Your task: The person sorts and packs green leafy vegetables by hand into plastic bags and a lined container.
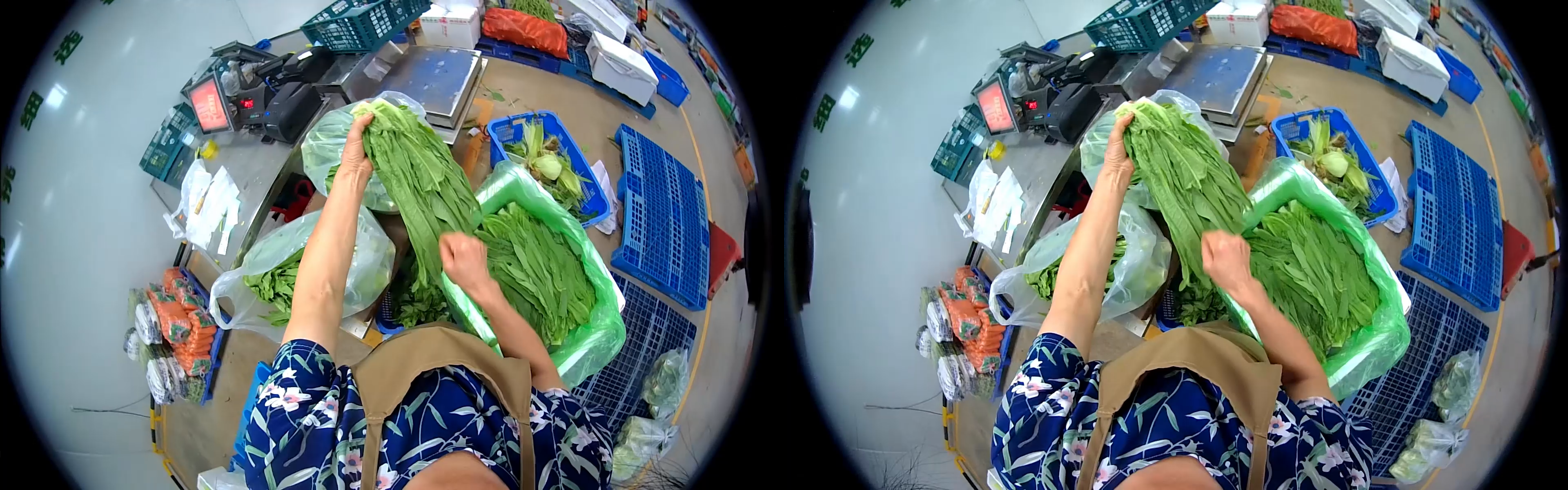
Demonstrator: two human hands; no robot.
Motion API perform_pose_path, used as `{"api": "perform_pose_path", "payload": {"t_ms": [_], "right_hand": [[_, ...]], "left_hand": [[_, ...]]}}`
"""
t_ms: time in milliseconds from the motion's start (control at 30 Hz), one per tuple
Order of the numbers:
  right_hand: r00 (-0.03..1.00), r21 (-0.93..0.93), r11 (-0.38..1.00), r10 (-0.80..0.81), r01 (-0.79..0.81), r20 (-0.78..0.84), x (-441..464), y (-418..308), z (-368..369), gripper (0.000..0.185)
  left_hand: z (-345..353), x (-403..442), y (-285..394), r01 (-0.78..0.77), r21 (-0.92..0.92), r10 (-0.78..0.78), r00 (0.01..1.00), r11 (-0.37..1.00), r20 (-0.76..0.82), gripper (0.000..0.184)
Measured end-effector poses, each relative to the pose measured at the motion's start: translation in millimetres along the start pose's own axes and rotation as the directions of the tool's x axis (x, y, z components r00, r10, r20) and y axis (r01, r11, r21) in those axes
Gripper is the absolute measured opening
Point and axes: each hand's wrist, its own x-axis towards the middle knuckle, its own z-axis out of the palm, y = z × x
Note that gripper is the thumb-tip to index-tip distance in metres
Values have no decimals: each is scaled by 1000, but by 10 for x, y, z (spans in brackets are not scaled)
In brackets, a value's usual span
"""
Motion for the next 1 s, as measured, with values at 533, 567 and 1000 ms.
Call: {"api": "perform_pose_path", "payload": {"t_ms": [533,567,1000], "right_hand": [[974,-83,985,164,-153,157,219,-25,32,45],[998,142,988,65,-67,17,539,-335,-277,63],[908,928,-228,235,-295,347,827,232,-325,71]], "left_hand": [[323,-142,542,-205,299,229,972,932,-49,51],[442,-135,480,-180,364,232,967,914,-106,55],[1693,-502,508,-129,899,-325,903,419,281,76]]}}
